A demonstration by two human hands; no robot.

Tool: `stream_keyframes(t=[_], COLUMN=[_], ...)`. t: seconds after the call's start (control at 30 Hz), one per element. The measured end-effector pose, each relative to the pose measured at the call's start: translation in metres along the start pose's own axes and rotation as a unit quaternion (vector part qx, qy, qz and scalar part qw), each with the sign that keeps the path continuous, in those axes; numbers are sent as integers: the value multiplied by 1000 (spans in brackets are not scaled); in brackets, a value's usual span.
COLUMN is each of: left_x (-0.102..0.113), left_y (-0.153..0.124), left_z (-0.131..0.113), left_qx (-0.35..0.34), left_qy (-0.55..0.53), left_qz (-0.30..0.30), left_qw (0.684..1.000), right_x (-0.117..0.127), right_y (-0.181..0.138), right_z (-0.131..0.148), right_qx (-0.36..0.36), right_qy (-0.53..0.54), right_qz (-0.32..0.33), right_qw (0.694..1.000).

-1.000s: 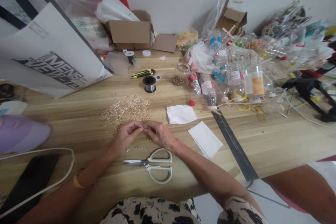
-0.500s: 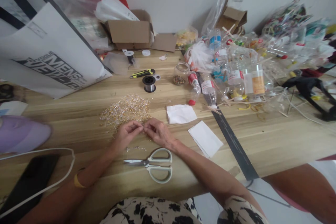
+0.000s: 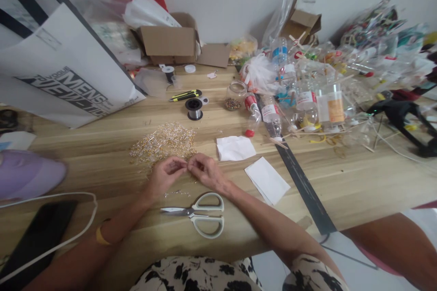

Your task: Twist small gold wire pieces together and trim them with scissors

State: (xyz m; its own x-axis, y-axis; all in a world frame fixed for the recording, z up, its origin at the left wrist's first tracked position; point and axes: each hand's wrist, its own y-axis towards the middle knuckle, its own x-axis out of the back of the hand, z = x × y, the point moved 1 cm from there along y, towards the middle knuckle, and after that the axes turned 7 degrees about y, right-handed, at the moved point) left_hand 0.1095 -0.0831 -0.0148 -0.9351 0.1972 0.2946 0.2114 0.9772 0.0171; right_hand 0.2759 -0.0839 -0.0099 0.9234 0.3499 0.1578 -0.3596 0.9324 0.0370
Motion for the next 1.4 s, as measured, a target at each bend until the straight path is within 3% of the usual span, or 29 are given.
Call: stream_keyframes(t=[0.13,0.27,0.4,0.57,0.93,1.4], left_x=[1,3,4,2,5,5], left_y=[-4,-7,-8,-9,-10,-10], left_z=[-6,-11,-10,-2,1,-1], left_qx=[-79,-203,-274,-348,-369,-349], left_qy=[109,211,269,310,385,369], left_qz=[-38,-38,-27,-58,-41,-38], left_qw=[990,955,923,883,845,860], right_x=[1,2,3,4,5,3], right_y=[0,1,2,2,1,1], right_z=[2,0,-1,0,-3,1], right_qx=[-10,-17,-14,-16,-4,1], right_qy=[3,11,8,-8,-25,-41], right_qz=[3,12,24,32,41,27], right_qw=[1000,1000,1000,999,999,999])
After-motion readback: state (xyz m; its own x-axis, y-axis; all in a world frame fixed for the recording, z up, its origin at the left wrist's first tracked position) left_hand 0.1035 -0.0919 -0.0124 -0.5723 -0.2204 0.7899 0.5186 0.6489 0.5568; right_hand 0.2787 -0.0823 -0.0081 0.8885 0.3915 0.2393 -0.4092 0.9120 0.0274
